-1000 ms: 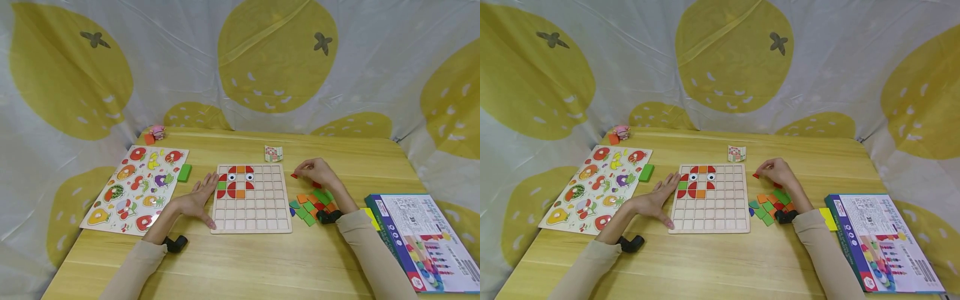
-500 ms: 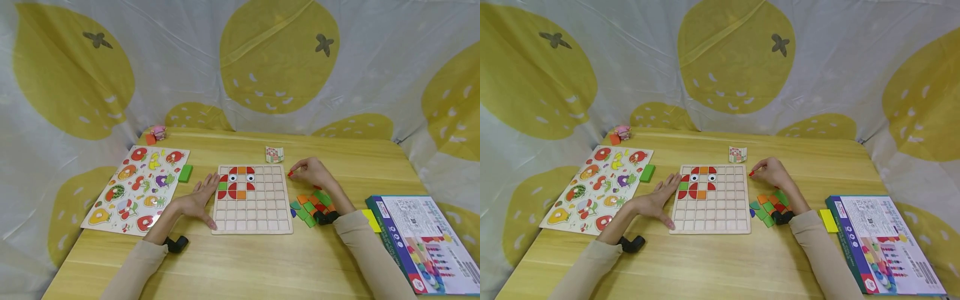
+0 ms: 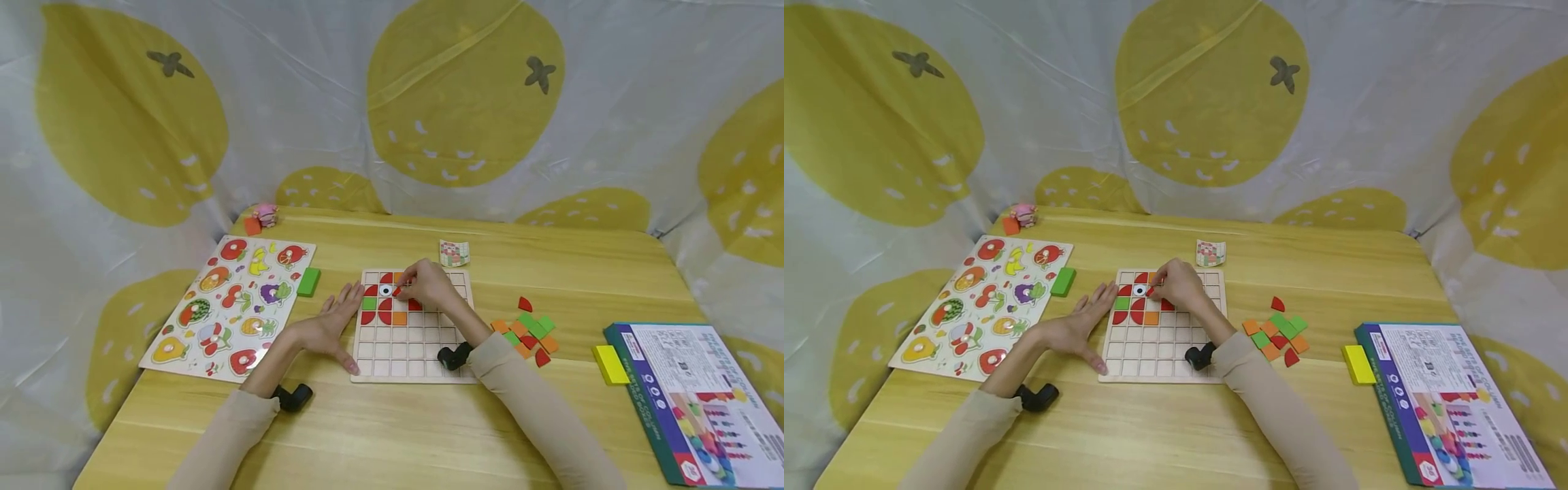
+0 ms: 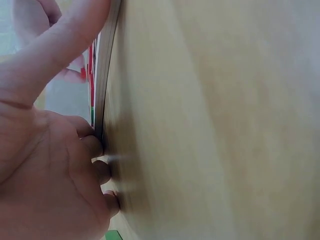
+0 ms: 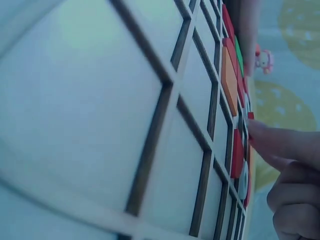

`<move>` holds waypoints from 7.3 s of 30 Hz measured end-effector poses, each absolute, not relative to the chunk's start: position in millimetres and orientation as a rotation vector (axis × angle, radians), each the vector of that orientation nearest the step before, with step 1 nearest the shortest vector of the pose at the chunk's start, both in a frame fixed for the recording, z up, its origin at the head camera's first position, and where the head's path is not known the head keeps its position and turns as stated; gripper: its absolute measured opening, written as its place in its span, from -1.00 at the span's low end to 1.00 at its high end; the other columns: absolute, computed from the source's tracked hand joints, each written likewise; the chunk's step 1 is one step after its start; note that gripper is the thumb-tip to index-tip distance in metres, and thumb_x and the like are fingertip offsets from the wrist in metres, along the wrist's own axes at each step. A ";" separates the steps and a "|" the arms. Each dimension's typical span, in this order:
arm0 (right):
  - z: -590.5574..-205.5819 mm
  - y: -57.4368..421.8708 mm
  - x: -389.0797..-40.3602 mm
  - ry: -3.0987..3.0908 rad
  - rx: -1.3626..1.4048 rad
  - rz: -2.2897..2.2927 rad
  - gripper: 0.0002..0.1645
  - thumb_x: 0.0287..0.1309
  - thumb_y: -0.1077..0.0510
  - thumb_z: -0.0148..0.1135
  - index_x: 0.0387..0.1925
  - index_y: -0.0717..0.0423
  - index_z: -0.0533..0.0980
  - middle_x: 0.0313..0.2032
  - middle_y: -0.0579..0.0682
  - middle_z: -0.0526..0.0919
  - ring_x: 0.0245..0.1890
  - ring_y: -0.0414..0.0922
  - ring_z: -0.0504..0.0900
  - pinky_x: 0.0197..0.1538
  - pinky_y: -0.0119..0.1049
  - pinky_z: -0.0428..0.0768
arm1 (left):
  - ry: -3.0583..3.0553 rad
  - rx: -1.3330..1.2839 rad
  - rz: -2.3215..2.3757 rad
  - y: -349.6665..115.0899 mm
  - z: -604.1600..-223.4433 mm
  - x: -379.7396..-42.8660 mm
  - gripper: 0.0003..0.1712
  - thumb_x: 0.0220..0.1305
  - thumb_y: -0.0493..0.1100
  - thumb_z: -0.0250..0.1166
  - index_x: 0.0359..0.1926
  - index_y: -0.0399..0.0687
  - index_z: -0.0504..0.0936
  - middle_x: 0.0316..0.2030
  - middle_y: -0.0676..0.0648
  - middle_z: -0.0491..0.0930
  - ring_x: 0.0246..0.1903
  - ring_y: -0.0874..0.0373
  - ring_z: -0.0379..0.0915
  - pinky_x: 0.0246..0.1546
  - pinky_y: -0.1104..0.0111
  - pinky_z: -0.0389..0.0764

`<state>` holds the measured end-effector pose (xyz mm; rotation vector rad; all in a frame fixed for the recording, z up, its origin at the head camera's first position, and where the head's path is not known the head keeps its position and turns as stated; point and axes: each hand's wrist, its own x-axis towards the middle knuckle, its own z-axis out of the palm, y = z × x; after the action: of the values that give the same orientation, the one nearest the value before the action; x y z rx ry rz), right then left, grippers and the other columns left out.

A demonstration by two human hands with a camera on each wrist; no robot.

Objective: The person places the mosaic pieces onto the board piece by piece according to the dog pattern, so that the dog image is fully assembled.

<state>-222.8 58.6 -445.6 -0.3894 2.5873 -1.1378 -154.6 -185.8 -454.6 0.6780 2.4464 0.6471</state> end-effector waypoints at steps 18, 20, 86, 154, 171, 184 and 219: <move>-451.5 59.9 -229.3 2.591 -0.382 -1.132 -0.84 -0.11 0.17 0.53 -0.40 0.06 0.72 -0.34 -0.04 0.74 -0.53 -0.17 0.32 -0.48 -0.41 0.24 | 2.439 0.661 0.651 -185.3 -452.2 -154.9 0.73 -0.38 0.20 0.62 0.50 -0.14 -0.50 0.50 -0.14 -0.65 0.49 -0.11 -0.77 0.47 -0.10 -0.52; -452.5 60.8 -229.4 2.581 -0.381 -1.150 -0.84 -0.11 0.17 0.53 -0.39 0.07 0.73 -0.34 -0.03 0.73 -0.55 -0.18 0.31 -0.49 -0.41 0.22 | 2.439 0.661 0.642 -185.2 -452.8 -155.0 0.73 -0.38 0.21 0.62 0.50 -0.13 -0.50 0.50 -0.14 -0.65 0.49 -0.10 -0.77 0.48 -0.09 -0.52; -431.0 162.2 -221.3 2.546 -0.453 -1.221 -0.75 0.11 0.01 0.38 -0.16 -0.06 0.72 -0.64 -0.08 0.21 -0.61 -0.12 0.15 -0.50 -0.36 0.15 | 2.430 0.666 0.674 -182.9 -451.7 -154.5 0.73 -0.39 0.19 0.62 0.49 -0.17 -0.49 0.51 -0.18 -0.62 0.49 -0.14 -0.75 0.46 -0.13 -0.52; -457.6 233.8 -168.5 2.565 -0.063 -1.124 -0.62 0.02 0.10 0.44 -0.14 0.20 0.57 -0.68 -0.11 0.26 -0.68 -0.19 0.23 -0.63 -0.41 0.28 | 2.423 0.684 0.671 -182.4 -451.7 -156.5 0.73 -0.37 0.20 0.62 0.49 -0.15 -0.51 0.50 -0.18 -0.65 0.49 -0.15 -0.75 0.46 -0.14 -0.51; -445.1 176.4 -172.0 2.471 -0.241 -1.328 -0.66 -0.08 0.09 0.51 -0.26 0.14 0.60 -0.72 -0.12 0.19 -0.70 -0.19 0.14 -0.56 -0.38 0.23 | 2.428 0.670 0.675 -183.1 -451.1 -155.2 0.73 -0.38 0.19 0.62 0.50 -0.15 -0.50 0.50 -0.18 -0.64 0.49 -0.15 -0.75 0.46 -0.13 -0.52; -452.3 98.5 -175.6 2.504 -0.226 -1.277 -0.66 -0.25 0.11 0.60 -0.41 0.13 0.62 -0.74 -0.12 0.28 -0.68 -0.20 0.22 -0.56 -0.39 0.20 | 2.422 0.682 0.695 -183.3 -450.4 -155.3 0.72 -0.36 0.16 0.63 0.49 -0.19 -0.49 0.50 -0.20 -0.62 0.49 -0.18 -0.74 0.45 -0.16 -0.51; -448.9 119.5 -200.4 2.593 -0.135 -1.199 -0.76 -0.21 0.16 0.58 -0.37 0.02 0.72 -0.73 -0.10 0.29 -0.67 -0.16 0.22 -0.56 -0.38 0.21 | 2.418 0.668 0.685 -182.8 -449.3 -154.9 0.72 -0.37 0.17 0.62 0.49 -0.18 -0.50 0.50 -0.18 -0.63 0.49 -0.15 -0.76 0.46 -0.15 -0.52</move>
<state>-200.4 119.5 -448.9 -0.1348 2.5929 -1.1990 -154.9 -182.8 -449.3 0.6679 2.4184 0.6847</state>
